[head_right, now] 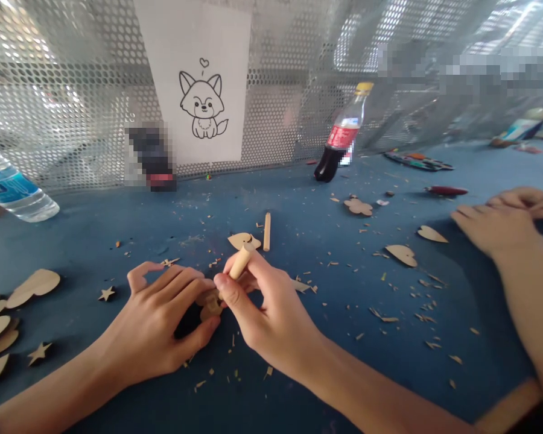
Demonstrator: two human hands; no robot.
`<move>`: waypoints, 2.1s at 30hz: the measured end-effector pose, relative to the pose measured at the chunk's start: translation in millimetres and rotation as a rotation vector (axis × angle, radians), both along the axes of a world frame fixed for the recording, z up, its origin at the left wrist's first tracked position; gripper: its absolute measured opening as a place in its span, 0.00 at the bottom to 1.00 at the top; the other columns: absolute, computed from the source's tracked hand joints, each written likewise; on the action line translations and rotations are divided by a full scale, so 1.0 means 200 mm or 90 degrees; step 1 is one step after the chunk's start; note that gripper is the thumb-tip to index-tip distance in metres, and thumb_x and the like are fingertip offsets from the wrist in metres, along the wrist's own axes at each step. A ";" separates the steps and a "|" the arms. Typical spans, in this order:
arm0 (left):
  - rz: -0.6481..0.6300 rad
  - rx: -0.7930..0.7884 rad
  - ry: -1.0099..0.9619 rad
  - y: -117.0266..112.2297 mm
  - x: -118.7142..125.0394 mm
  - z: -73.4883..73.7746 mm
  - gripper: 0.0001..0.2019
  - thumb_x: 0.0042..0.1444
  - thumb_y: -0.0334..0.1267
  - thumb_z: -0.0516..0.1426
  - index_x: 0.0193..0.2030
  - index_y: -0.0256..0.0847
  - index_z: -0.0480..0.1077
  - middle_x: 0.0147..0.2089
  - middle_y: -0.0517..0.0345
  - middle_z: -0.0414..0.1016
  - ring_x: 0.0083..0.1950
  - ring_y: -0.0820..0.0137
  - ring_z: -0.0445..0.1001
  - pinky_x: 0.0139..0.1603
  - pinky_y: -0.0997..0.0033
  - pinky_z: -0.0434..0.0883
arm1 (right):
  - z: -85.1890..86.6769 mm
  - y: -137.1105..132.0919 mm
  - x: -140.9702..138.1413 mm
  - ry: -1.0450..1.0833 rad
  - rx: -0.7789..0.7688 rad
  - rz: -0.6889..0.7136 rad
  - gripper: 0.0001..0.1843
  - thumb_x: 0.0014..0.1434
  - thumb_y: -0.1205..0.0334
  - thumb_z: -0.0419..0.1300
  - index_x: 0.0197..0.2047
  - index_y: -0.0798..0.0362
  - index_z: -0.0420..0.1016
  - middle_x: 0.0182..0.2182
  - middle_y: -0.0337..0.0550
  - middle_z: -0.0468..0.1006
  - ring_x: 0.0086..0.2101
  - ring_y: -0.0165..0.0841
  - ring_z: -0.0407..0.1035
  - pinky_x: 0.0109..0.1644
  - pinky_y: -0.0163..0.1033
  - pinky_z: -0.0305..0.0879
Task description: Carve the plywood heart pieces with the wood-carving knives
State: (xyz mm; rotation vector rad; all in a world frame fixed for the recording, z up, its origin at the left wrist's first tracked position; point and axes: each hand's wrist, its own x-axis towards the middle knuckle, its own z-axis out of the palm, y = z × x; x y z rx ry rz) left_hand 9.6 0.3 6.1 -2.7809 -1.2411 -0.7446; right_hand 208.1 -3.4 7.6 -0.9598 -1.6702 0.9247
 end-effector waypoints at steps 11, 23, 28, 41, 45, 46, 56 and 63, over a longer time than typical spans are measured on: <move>-0.002 -0.016 0.004 0.01 0.00 0.00 0.07 0.62 0.41 0.54 0.41 0.43 0.70 0.42 0.58 0.79 0.44 0.59 0.77 0.57 0.45 0.54 | -0.01 -0.01 -0.01 -0.077 0.070 -0.029 0.07 0.69 0.60 0.57 0.36 0.49 0.66 0.33 0.39 0.72 0.33 0.31 0.71 0.37 0.38 0.68; -0.004 -0.031 0.009 0.00 -0.01 0.00 0.08 0.62 0.42 0.54 0.44 0.44 0.70 0.43 0.59 0.78 0.45 0.59 0.77 0.57 0.44 0.55 | 0.00 0.02 0.00 0.018 0.022 -0.020 0.08 0.70 0.56 0.56 0.38 0.49 0.67 0.35 0.40 0.75 0.34 0.30 0.75 0.39 0.36 0.71; -0.005 -0.032 0.022 0.00 -0.01 -0.01 0.08 0.63 0.42 0.54 0.44 0.43 0.71 0.43 0.57 0.77 0.47 0.58 0.77 0.59 0.43 0.56 | 0.00 0.01 -0.01 -0.023 0.043 -0.028 0.08 0.69 0.57 0.56 0.37 0.49 0.68 0.33 0.39 0.74 0.32 0.31 0.74 0.36 0.37 0.70; -0.010 -0.039 0.020 0.01 -0.02 -0.02 0.09 0.64 0.43 0.53 0.45 0.44 0.70 0.45 0.57 0.77 0.48 0.58 0.76 0.59 0.43 0.55 | -0.01 0.01 0.00 -0.032 0.022 -0.028 0.09 0.69 0.56 0.57 0.37 0.49 0.67 0.32 0.38 0.74 0.33 0.31 0.74 0.35 0.37 0.70; -0.010 -0.035 0.020 0.01 -0.01 -0.02 0.09 0.64 0.43 0.53 0.46 0.44 0.70 0.45 0.56 0.77 0.47 0.58 0.76 0.59 0.43 0.56 | 0.00 0.00 -0.01 -0.040 0.037 -0.029 0.08 0.69 0.57 0.57 0.37 0.49 0.67 0.33 0.38 0.73 0.33 0.30 0.74 0.36 0.36 0.70; -0.009 -0.033 0.022 0.00 -0.01 -0.02 0.09 0.64 0.43 0.53 0.46 0.44 0.70 0.45 0.56 0.77 0.47 0.57 0.76 0.59 0.43 0.56 | 0.00 0.00 -0.01 -0.042 0.044 -0.031 0.07 0.69 0.58 0.57 0.38 0.49 0.67 0.33 0.38 0.73 0.32 0.30 0.74 0.36 0.36 0.70; -0.006 -0.054 0.034 0.01 -0.01 -0.04 0.09 0.64 0.43 0.52 0.44 0.43 0.69 0.45 0.56 0.76 0.49 0.57 0.75 0.59 0.43 0.55 | 0.00 -0.02 -0.03 -0.094 0.121 -0.054 0.06 0.69 0.64 0.57 0.37 0.50 0.66 0.32 0.37 0.73 0.32 0.27 0.73 0.36 0.33 0.69; 0.023 -0.167 -0.086 0.02 -0.02 0.04 0.11 0.66 0.44 0.51 0.51 0.44 0.67 0.46 0.56 0.76 0.50 0.58 0.74 0.61 0.40 0.54 | 0.01 -0.02 -0.04 -0.134 0.122 -0.010 0.10 0.69 0.64 0.55 0.34 0.50 0.62 0.31 0.36 0.71 0.32 0.29 0.71 0.39 0.37 0.67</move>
